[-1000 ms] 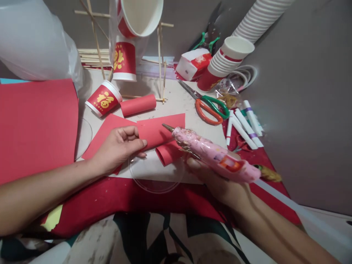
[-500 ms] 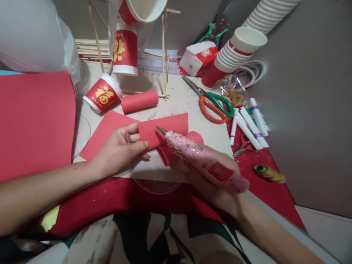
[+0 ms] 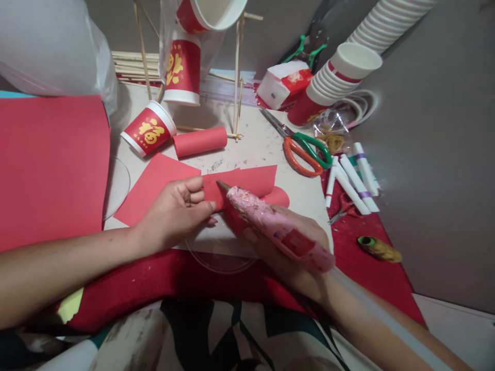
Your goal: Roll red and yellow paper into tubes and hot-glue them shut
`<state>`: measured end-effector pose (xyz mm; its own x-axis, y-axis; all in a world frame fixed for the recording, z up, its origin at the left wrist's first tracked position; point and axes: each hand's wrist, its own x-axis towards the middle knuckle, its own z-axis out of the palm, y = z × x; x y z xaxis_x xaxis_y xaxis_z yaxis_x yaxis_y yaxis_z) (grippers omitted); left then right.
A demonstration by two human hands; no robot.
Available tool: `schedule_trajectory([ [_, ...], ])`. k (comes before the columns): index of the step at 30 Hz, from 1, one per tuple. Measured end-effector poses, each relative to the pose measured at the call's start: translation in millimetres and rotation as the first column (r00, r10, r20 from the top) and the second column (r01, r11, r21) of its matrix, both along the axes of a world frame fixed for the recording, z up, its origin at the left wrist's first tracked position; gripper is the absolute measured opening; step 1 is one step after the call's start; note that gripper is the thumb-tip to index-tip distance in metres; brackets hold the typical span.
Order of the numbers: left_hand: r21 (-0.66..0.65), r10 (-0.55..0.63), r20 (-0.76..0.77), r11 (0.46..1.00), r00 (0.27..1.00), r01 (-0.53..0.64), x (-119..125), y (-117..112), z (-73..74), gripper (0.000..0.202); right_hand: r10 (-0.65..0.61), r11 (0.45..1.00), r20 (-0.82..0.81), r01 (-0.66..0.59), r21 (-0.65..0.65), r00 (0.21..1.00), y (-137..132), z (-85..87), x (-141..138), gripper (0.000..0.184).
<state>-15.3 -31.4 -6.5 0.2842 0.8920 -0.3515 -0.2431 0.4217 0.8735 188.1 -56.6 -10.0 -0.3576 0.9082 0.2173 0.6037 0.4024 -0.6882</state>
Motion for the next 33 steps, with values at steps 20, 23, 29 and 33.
schedule_trajectory([
  [20,0.017,-0.037,-0.016,0.999,0.999,0.037,0.2,-1.3,1.5,0.027,0.047,0.997,-0.019,-0.046,0.058,0.999,2.7,-5.4,-1.1,0.006],
  [23,0.017,-0.027,-0.014,0.999,1.0,0.027,0.5,-1.1,2.2,0.025,0.018,0.998,-0.007,-0.017,0.058,1.0,2.0,-4.8,0.2,0.007],
  [29,0.002,0.014,-0.027,1.0,1.0,-0.014,0.5,-1.9,1.5,0.026,-0.017,0.997,0.102,0.01,0.071,0.995,1.6,-0.4,2.6,0.007],
  [33,0.005,0.028,-0.043,1.0,0.999,-0.028,0.1,-2.2,0.8,0.027,-0.03,0.999,0.096,0.026,0.035,0.995,0.4,5.9,1.8,0.014],
])
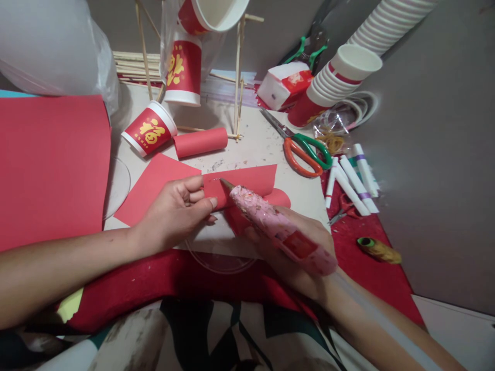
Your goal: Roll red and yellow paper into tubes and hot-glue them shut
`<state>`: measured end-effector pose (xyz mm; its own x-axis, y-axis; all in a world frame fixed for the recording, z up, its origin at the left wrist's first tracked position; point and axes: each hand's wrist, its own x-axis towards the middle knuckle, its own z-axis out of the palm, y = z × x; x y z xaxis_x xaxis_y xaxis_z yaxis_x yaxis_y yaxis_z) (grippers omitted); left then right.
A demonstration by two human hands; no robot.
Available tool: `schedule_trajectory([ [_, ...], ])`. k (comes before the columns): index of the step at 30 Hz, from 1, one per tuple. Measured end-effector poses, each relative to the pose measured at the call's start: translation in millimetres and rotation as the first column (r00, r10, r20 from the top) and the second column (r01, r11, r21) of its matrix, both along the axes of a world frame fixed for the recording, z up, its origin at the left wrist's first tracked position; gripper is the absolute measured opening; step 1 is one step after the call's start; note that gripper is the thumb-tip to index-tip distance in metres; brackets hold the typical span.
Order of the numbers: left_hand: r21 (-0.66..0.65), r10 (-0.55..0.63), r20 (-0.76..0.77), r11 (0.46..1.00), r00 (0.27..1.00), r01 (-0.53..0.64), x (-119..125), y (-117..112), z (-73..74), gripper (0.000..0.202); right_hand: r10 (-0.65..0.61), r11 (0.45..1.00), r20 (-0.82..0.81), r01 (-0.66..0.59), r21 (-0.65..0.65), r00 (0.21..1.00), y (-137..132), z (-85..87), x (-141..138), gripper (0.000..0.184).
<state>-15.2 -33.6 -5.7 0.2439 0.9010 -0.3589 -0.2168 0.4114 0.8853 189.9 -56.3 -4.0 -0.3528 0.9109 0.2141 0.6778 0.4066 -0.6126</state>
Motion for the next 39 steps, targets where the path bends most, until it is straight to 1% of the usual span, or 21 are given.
schedule_trajectory([
  [3,0.003,0.019,0.0,1.0,1.0,-0.019,0.4,-0.1,1.1,0.026,-0.009,1.0,-0.029,0.009,-0.018,1.0,-1.1,2.2,-0.5,0.017],
  [7,0.004,0.021,0.018,1.0,1.0,-0.022,0.6,-0.2,2.0,0.026,-0.033,0.999,-0.06,0.031,-0.035,0.998,-1.5,-0.1,0.6,0.017],
  [12,0.028,0.028,0.037,0.999,0.999,-0.029,-0.6,-0.8,-1.5,0.02,-0.04,0.999,-0.097,0.04,0.007,0.994,-1.1,-3.9,1.1,0.013],
  [16,0.035,0.029,0.01,0.999,1.0,-0.03,-1.7,-1.2,-3.6,0.019,-0.052,0.999,-0.081,0.052,0.003,0.995,-0.5,-4.6,1.6,0.012],
  [22,0.059,0.028,-0.009,0.998,1.0,-0.027,-2.2,-1.2,-2.6,0.017,-0.013,1.0,-0.069,0.012,-0.016,0.998,1.9,-5.7,8.0,0.015],
  [26,0.066,0.05,-0.038,0.997,0.998,-0.047,-2.0,-0.9,-1.0,0.016,0.005,0.999,-0.042,-0.006,-0.039,0.999,4.2,-11.5,12.5,0.015],
  [30,0.078,0.059,-0.026,0.995,0.998,-0.057,-1.4,-0.3,-0.4,0.014,-0.014,0.999,-0.043,0.013,-0.035,0.999,5.6,-18.1,14.0,0.017],
  [34,0.08,0.074,-0.031,0.994,0.997,-0.071,-0.5,-0.1,0.7,0.018,-0.036,0.998,-0.036,0.034,-0.056,0.999,5.3,-16.5,13.7,0.018],
  [39,0.082,0.068,-0.033,0.994,0.997,-0.065,-0.5,-0.1,2.8,0.031,-0.043,0.999,-0.09,0.04,-0.036,0.995,5.6,-11.6,13.9,0.024],
])
